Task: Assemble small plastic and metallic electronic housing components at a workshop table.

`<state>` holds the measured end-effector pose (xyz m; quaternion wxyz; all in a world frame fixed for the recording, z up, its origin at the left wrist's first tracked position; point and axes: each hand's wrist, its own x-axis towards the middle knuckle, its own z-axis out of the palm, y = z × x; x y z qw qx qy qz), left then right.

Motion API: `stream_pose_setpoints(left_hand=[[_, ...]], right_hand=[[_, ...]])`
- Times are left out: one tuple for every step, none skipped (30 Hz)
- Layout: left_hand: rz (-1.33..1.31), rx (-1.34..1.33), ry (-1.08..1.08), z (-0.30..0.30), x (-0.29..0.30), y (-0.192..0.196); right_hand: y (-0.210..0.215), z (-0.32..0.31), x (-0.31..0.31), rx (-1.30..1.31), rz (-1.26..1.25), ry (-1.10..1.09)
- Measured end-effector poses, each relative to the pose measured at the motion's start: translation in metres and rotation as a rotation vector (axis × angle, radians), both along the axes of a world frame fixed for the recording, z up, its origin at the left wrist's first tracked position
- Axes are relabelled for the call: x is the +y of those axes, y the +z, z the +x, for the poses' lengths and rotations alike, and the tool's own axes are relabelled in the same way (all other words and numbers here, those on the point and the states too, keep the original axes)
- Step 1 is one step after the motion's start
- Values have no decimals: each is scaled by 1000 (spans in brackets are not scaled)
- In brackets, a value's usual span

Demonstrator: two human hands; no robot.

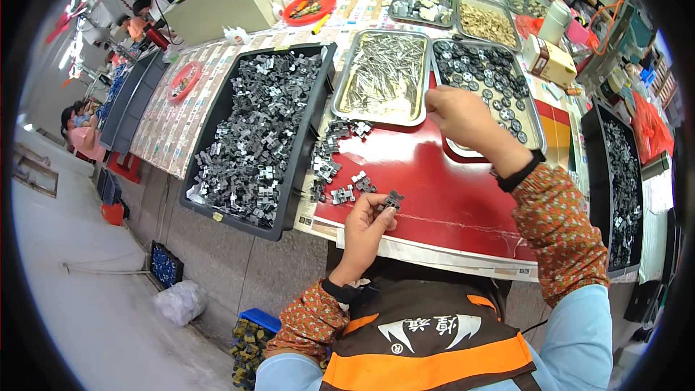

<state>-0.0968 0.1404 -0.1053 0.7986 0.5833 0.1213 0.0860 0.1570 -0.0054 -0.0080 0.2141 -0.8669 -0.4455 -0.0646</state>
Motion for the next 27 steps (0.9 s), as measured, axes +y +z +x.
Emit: stream_pose_setpoints(left_hand=[[4, -27, 27, 0, 0, -3], [14, -40, 27, 0, -2, -1], [23, -24, 8, 0, -4, 2], [34, -9, -11, 1, -5, 2], [39, -9, -7, 2, -5, -1], [55, -3, -5, 0, -4, -4], [51, -15, -1, 0, -5, -3], [43, -27, 0, 0, -6, -3], [34, -26, -1, -2, -5, -5], [25, -17, 6, -6, -2, -5], [-12, -4, 13, -9, -2, -2], [-18, -19, 11, -9, -2, -7], [-27, -23, 10, -11, -2, -7], [-36, -27, 4, -11, -2, -5], [-36, -35, -12, -10, -3, -7], [-35, -48, -27, -9, -3, -5], [-47, -53, -10, -9, -4, 0], [-58, -56, 6, -8, -5, 1], [-36, -54, 17, -8, -4, 0], [-33, -62, 0, -7, -2, -1], [-26, -48, -5, -8, 0, 1], [-19, -33, -3, -8, 1, 4], [-34, -23, 8, -8, 2, 6], [-32, -25, 0, -5, 3, 6], [-40, -25, -10, -5, 3, 6], [-50, -21, -20, -6, 3, 6], [-53, -16, -22, -6, 4, 7]], right_hand=[[-8, 6, 16, 2, -19, 10], [-9, 11, 26, -12, -42, 6], [-13, 17, 34, -16, -69, -14], [-22, 25, 43, -21, -95, -35], [-32, 33, 52, -3, -102, -42], [-35, 32, 62, 42, -138, -60], [-46, 40, 70, 14, -210, -79], [-62, 46, 72, 5, -174, -100], [-73, 47, 79, -23, -178, -121], [-74, 44, 86, -26, -202, -117], [-76, 41, 89, -52, -189, -95], [-78, 43, 92, -50, -173, -96], [-80, 44, 95, -61, -186, -95], [-82, 46, 94, -73, -199, -100], [-84, 47, 91, -90, -202, -100], [-84, 47, 88, -105, -203, -103], [-84, 48, 89, -89, -216, -101], [-84, 49, 92, -80, -241, -81], [-82, 48, 95, -76, -268, -81], [-82, 48, 97, -69, -294, -83], [-83, 48, 97, -96, -273, -75], [-78, 44, 95, -133, -225, -59], [-73, 42, 93, -109, -191, -52], [-67, 41, 91, -85, -157, -44], [-56, 35, 86, -84, -158, -47], [-42, 26, 80, -33, -138, -49], [-29, 16, 73, 18, -119, -51]])
